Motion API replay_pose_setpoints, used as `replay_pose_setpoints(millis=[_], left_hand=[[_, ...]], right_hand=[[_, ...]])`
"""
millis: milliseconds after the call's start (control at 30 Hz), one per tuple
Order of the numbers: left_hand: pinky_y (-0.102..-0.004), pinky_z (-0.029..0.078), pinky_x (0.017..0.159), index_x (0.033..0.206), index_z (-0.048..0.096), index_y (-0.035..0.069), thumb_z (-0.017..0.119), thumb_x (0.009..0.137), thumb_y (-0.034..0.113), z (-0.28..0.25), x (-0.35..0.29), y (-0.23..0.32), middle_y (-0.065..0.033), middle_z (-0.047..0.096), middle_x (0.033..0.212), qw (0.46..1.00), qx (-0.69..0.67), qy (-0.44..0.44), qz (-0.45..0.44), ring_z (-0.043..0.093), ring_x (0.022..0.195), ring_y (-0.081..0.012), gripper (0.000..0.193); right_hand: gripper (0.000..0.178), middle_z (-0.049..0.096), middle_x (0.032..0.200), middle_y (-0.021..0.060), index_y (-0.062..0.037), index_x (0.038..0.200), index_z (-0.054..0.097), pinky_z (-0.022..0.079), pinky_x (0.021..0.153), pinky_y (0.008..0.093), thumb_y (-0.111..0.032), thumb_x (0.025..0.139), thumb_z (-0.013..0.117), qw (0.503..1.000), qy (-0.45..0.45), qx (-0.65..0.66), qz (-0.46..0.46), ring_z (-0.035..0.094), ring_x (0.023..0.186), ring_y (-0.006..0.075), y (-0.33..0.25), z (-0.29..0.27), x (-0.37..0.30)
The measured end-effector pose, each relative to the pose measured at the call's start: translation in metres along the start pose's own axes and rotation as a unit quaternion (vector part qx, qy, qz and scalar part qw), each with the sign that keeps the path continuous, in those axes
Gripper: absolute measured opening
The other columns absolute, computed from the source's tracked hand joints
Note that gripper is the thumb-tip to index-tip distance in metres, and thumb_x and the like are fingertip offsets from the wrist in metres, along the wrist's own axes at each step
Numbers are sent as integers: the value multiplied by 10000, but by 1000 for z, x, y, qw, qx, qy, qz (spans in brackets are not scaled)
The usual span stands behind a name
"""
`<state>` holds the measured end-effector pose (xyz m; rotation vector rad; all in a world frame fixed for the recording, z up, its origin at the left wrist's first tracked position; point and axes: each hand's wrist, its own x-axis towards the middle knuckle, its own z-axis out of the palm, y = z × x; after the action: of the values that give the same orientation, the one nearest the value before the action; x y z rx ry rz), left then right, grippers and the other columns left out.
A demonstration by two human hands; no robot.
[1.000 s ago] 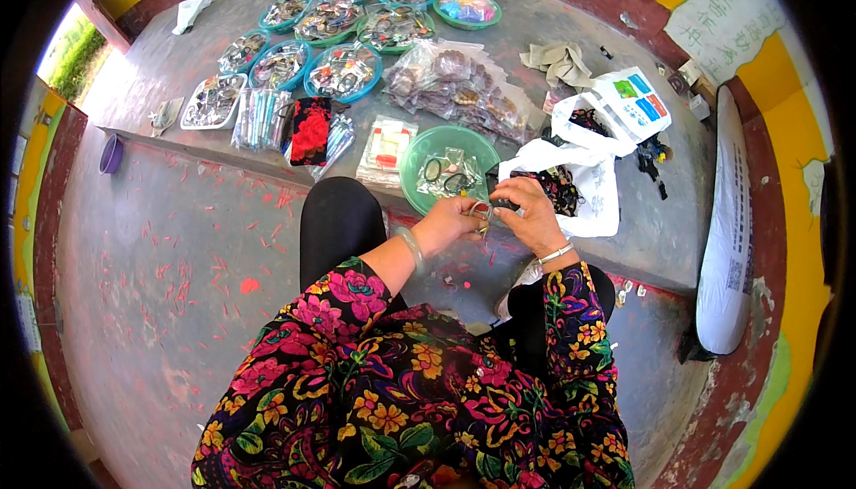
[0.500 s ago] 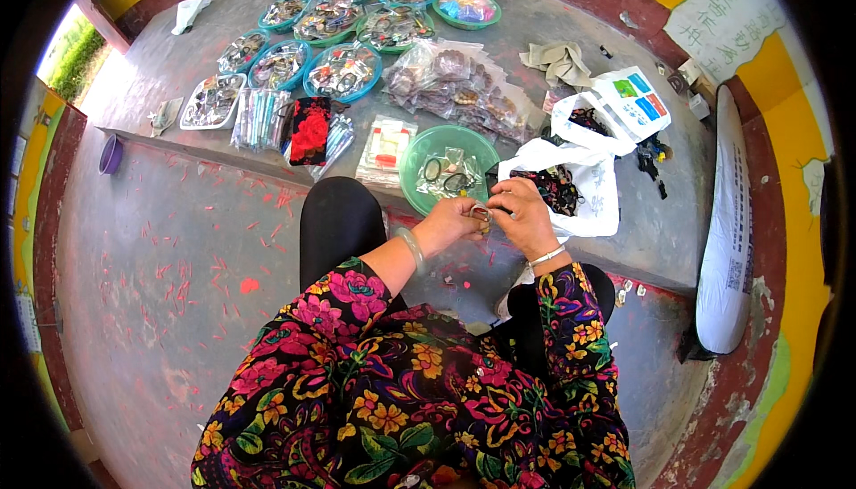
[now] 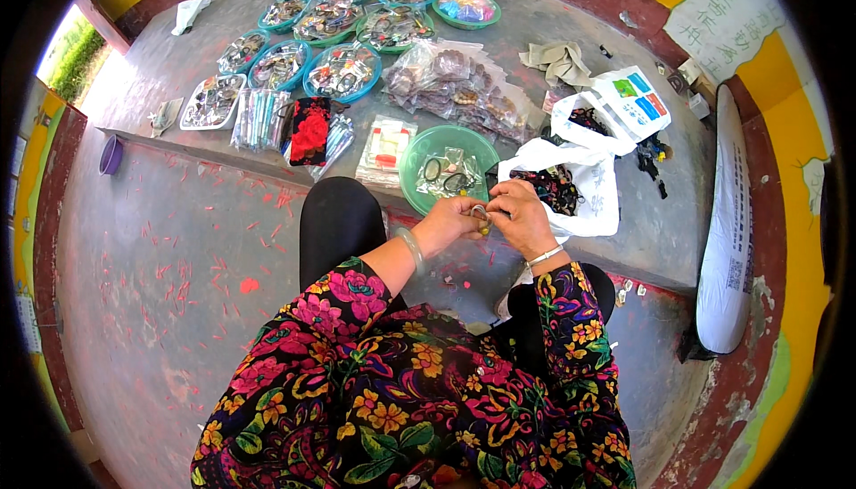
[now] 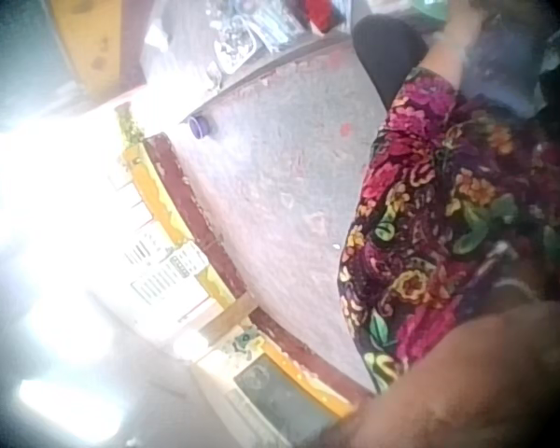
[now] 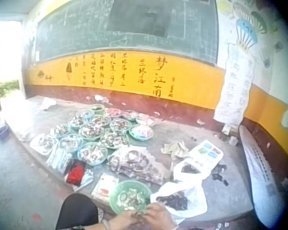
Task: The person sits on the floor and repeatedly picks up small hair accessories from a white bag, places them into clear plastic bags, and sets the filled bags into a green bowl. The workspace includes various packaged items and a digital scale.
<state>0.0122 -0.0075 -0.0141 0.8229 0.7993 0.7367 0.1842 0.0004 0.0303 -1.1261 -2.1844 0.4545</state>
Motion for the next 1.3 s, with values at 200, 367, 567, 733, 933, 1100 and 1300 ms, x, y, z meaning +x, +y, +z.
replay_pose_setpoints(millis=[200,367,567,733,933,1100,1300], left_hand=[[-204,490,671,1079,546,0,552,822,35,-1,0,0,-37,581,913,1000,10,-1,7,571,771,-97,260],[-216,492,687,1066,555,7,559,834,67,0,-1,2,-32,584,915,1000,-8,2,13,568,784,-94,240],[-249,506,716,1016,574,7,536,864,143,-2,-1,4,-49,590,939,996,-91,19,-2,578,814,-121,208],[-284,522,716,954,578,-28,529,861,135,-9,5,-3,-83,593,940,992,-111,56,2,588,832,-159,195],[-295,529,711,927,573,-59,541,829,100,-8,3,1,-128,595,914,983,-168,68,4,597,818,-195,190],[-288,529,675,933,580,-32,532,833,122,-5,1,4,-102,601,899,984,-162,75,0,595,807,-177,190],[-258,513,618,943,587,3,527,841,184,-6,-2,7,-72,606,878,988,-122,93,-1,582,763,-145,216]], right_hand=[[69,587,920,90,-48,694,622,421,807,356,-86,637,616,1000,2,-24,-4,511,942,273,0,1,-1],[83,588,923,93,-41,702,622,417,816,358,-80,629,618,1000,-3,-23,18,508,952,280,1,2,-2],[106,582,944,96,-47,737,632,411,835,357,-71,634,620,998,2,3,68,502,967,286,3,4,-3],[131,579,966,98,-65,775,648,405,853,358,-73,648,616,999,-4,0,46,497,983,288,5,5,-3],[166,577,1020,101,-80,820,662,391,891,367,-74,667,598,1000,-19,20,9,481,1042,302,2,5,-1],[202,573,1052,104,-92,855,667,382,906,382,-115,665,603,999,-36,-4,-3,463,1086,313,2,5,-2],[215,561,1086,110,-100,859,667,370,924,393,-138,653,619,998,-44,-38,7,449,1112,319,-5,3,0]])
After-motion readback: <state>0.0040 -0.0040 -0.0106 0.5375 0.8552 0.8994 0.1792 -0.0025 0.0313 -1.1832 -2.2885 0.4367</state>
